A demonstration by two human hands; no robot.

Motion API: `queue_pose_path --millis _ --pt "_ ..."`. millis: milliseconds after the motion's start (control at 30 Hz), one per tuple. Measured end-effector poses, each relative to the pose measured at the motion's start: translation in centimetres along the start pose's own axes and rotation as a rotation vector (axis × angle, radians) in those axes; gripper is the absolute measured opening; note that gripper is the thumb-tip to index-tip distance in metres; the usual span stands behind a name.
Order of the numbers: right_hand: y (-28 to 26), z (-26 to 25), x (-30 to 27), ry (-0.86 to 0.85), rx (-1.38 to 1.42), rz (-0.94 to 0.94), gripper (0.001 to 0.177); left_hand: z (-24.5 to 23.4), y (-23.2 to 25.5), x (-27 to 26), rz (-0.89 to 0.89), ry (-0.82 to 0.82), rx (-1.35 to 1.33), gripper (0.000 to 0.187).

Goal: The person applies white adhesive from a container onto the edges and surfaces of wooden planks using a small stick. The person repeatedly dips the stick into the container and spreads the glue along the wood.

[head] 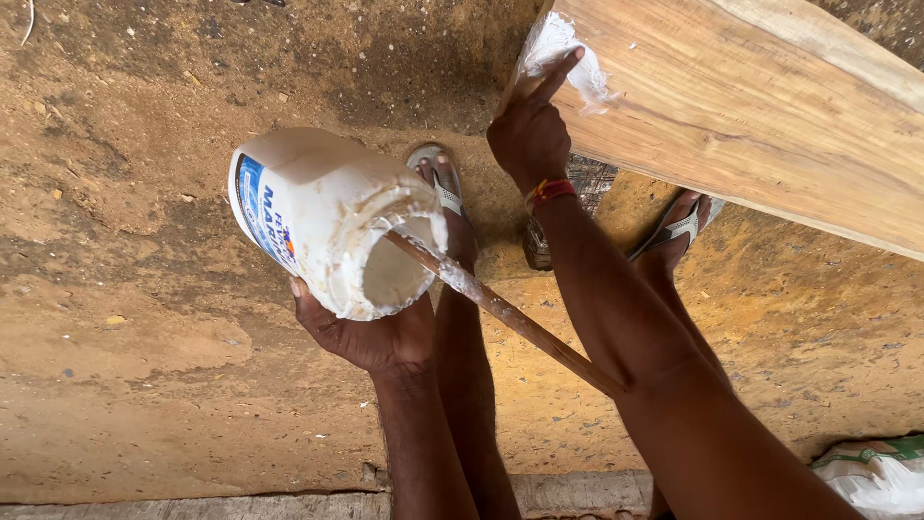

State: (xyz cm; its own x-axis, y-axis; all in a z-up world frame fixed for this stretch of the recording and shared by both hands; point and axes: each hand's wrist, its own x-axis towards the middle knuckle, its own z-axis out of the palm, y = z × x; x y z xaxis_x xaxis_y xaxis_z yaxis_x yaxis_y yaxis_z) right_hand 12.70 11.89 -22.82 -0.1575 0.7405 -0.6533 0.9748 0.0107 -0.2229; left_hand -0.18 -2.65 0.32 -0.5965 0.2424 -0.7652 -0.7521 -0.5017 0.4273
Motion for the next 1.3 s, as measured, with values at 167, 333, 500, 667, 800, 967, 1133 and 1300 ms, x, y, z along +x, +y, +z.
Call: queue_pose_path --millis 167,333,500,667,800,967,1133,1300 --pt "-2.7 -1.6 1.2 -0.061 -0.101 -0.057 0.115 -0.5 0.4 0.5 0.015 0.035 -0.024 0.084" --pt "-3.5 -5.4 -1.4 -0.175 -0.077 -0.072 0.112 -0.3 0.5 1.0 -0.005 0.004 0.009 0.083" --pt "-1.1 -5.7 -0.8 -0.03 -0.122 -0.124 0.104 -1.3 0.6 0.8 0.003 -0.024 -0.044 0.083" --pt "0.6 -4.9 -0.3 0.005 -0.242 -0.24 0.09 -0.3 0.6 1.2 -0.01 0.022 0.029 0.085" --pt "2.3 -5.2 0.6 -0.008 -0.224 -0.163 0.088 -0.5 0.3 0.3 -0.032 0.001 0.029 0.086" --pt "3.0 -6.8 1.4 -0.034 -0.387 -0.283 0.095 0.1 -0.5 0.4 -0.044 0.003 0.067 0.087" --pt "4.0 -8.9 1.3 -0.204 -0.334 -0.324 0.093 0.1 -0.8 0.2 -0.042 0.0 0.078 0.089" --pt "4.5 -8.9 0.9 -0.017 -0.53 -0.409 0.095 -0.3 -1.1 -0.4 -0.046 -0.007 0.075 0.089"
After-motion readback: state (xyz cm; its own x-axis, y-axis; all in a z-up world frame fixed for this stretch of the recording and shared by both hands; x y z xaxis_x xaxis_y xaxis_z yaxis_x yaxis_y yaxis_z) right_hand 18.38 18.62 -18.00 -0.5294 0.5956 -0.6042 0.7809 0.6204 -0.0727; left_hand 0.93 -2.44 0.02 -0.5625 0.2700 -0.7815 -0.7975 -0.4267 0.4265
